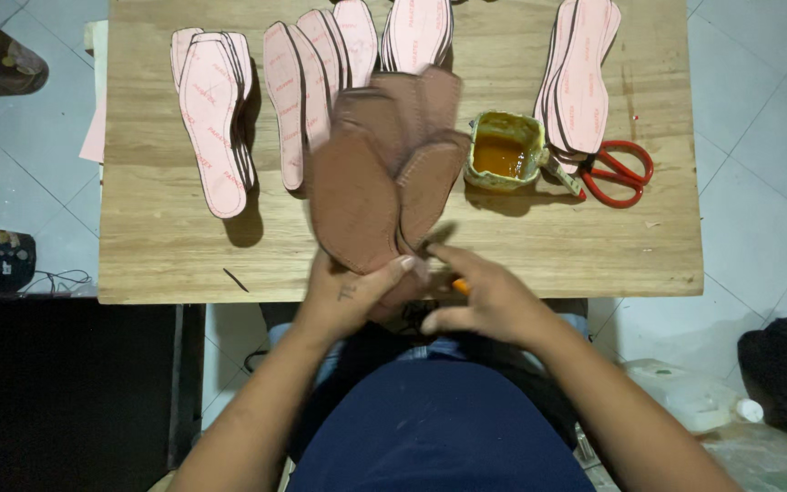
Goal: The person applies glue to pink shoe insoles using a brush, then stacks them on the table. The person repeats this process for multiple insoles.
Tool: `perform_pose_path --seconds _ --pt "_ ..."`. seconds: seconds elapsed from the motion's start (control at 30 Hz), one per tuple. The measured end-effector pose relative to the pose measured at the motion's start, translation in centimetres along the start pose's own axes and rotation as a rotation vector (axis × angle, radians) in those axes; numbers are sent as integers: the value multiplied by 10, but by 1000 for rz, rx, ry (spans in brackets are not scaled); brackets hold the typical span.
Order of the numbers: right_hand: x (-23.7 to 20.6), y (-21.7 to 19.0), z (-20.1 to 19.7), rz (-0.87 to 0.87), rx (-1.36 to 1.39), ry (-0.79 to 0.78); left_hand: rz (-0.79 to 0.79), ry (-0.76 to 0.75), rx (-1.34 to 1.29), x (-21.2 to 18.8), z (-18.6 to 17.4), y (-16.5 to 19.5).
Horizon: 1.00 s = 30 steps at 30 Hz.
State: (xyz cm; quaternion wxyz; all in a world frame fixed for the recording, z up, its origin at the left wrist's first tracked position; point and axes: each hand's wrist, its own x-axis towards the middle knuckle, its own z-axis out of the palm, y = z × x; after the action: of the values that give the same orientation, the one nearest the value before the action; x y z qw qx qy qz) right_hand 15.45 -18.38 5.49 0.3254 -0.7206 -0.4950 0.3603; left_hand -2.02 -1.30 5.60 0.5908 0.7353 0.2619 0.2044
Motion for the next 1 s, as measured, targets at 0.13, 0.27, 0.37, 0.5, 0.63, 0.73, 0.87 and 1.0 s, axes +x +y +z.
perform_pose_path --seconds 0.13,0.27,0.37,0.5,0.63,0.73,0.87,1.0 --pt "-13 45 -27 184 -243 309 342 59 781 10 -31 22" --pt "-25 69 -37 383 35 479 212 -177 991 16 -29 27" --pt "-26 65 -24 271 140 508 357 -114 1092 19 -14 19" --pt "-24 50 -8 342 52 460 214 -166 1055 28 -7 4" --pt "-16 52 -2 187 -189 527 150 -215 1052 37 -5 -6" --pt "-8 60 2 179 -233 529 152 -202 1016 43 -7 -11" --pt "-1 64 9 205 -181 243 138 -196 1016 49 -6 -15" --pt "0 52 4 232 -135 75 232 -212 962 48 -8 -15"
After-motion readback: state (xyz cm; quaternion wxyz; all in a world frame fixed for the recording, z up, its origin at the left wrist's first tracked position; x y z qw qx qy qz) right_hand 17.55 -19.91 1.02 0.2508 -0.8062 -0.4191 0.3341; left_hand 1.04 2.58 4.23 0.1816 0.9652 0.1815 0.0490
